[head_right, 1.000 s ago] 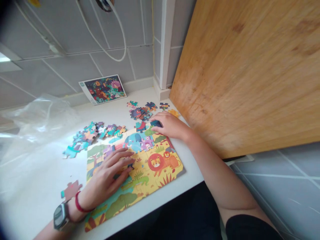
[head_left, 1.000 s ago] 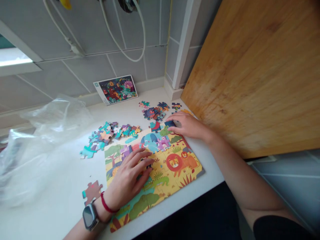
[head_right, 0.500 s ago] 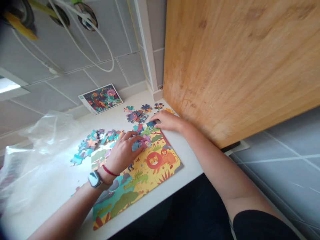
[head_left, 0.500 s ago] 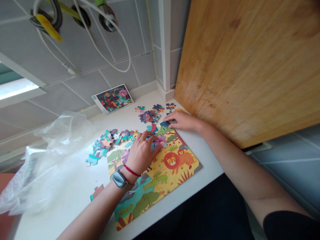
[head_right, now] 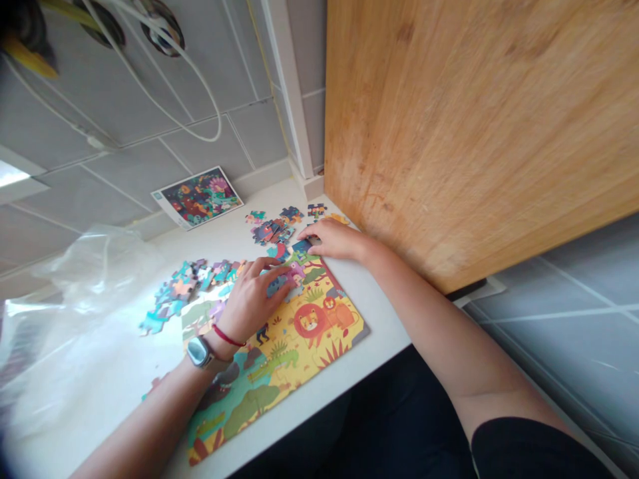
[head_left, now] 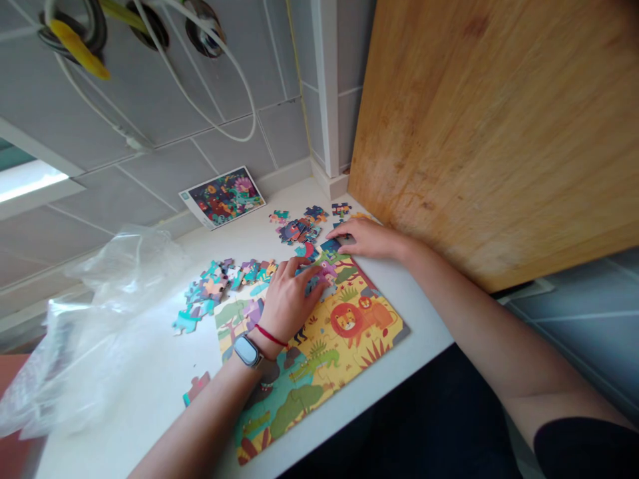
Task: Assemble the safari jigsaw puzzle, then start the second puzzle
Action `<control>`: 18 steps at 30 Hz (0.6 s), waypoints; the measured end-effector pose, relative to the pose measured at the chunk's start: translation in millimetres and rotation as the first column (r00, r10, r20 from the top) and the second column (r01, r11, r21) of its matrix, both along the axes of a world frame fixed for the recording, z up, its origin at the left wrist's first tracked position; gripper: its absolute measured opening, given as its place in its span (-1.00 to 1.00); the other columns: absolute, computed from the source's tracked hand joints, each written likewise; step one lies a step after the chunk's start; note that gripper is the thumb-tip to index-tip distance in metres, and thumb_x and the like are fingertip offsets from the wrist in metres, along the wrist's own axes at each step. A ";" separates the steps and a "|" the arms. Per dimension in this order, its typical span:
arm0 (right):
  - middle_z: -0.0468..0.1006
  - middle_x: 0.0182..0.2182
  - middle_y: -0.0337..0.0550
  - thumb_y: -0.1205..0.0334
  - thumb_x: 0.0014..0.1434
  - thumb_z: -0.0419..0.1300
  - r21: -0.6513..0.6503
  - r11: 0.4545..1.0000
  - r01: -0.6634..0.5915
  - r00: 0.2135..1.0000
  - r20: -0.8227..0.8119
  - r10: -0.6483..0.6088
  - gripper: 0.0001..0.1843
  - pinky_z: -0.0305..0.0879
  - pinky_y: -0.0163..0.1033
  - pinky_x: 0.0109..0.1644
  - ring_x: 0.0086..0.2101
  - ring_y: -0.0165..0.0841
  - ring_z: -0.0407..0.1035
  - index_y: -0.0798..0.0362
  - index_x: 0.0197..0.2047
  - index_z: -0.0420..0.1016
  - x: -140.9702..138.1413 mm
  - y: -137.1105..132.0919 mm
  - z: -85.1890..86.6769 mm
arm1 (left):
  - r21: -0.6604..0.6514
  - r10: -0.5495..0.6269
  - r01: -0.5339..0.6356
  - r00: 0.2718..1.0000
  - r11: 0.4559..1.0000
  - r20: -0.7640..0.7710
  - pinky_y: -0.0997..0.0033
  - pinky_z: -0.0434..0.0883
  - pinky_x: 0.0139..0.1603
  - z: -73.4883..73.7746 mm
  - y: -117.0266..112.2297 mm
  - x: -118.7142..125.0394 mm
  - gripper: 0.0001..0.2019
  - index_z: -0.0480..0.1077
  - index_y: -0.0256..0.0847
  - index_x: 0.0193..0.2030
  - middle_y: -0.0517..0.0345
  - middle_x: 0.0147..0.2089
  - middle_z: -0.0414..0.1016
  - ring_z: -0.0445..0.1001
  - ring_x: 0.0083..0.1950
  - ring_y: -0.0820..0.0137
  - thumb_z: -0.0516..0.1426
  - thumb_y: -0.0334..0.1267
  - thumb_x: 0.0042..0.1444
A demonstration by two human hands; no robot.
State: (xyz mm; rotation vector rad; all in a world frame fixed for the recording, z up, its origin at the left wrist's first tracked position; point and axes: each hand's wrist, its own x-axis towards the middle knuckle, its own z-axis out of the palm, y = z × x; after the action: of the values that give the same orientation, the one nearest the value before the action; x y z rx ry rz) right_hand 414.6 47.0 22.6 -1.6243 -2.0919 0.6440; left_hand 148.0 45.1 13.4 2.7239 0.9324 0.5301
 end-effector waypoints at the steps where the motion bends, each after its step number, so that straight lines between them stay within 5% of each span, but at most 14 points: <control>1: 0.71 0.04 -0.22 0.39 0.11 0.42 0.001 1.000 0.004 1.000 -0.002 -0.004 -0.51 0.40 -0.17 0.17 0.02 -0.21 0.58 -0.17 0.10 0.69 0.2 -0.1 -0.4 | -0.001 -0.002 0.002 1.000 1.000 0.006 -0.06 0.48 0.17 -0.4 -0.5 -0.7 -0.74 0.57 -0.10 0.10 -0.06 0.11 0.50 0.48 0.08 0.10 0.19 -0.09 0.38; 8: 0.71 0.02 -0.21 0.32 0.19 0.38 0.054 0.993 0.104 0.989 -0.110 -0.097 -0.62 0.42 -0.16 0.14 -0.05 -0.24 0.58 -0.13 0.08 0.69 -1.6 1.1 -2.6 | -0.065 -0.076 0.073 0.996 0.995 -0.040 -0.11 0.49 0.22 5.1 -1.9 -12.7 -0.75 0.53 -0.06 0.12 -0.04 0.20 0.45 0.48 0.18 0.06 0.22 -0.17 0.34; 13: 0.69 0.01 -0.07 0.37 0.30 0.24 0.196 0.896 0.398 0.914 -0.176 -0.367 -0.70 0.44 -0.17 0.13 -0.06 -0.25 0.58 0.04 0.04 0.69 0.7 5.1 -0.8 | -0.112 -0.104 0.092 0.988 0.989 -0.110 -0.13 0.50 0.25 10.2 -5.5 -20.4 -0.71 0.49 -0.05 0.14 -0.06 0.29 0.40 0.46 0.26 0.02 0.27 -0.20 0.29; 18: 0.67 0.00 -0.02 0.39 0.28 0.25 0.249 0.869 0.429 0.903 -0.113 -0.413 -0.71 0.40 -0.11 0.22 0.02 -0.19 0.55 0.06 0.02 0.70 5.6 7.5 -3.4 | -0.110 -0.109 0.097 0.987 0.989 -0.115 -0.14 0.50 0.26 12.0 -6.6 -20.7 -0.70 0.49 -0.06 0.12 -0.07 0.30 0.42 0.45 0.29 0.00 0.29 -0.20 0.27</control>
State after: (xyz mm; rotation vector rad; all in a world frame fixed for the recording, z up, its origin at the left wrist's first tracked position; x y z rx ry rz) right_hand 420.2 54.5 19.1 -1.7942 -1.6163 0.2422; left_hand 127.3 38.5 25.4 2.7166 0.8161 0.2918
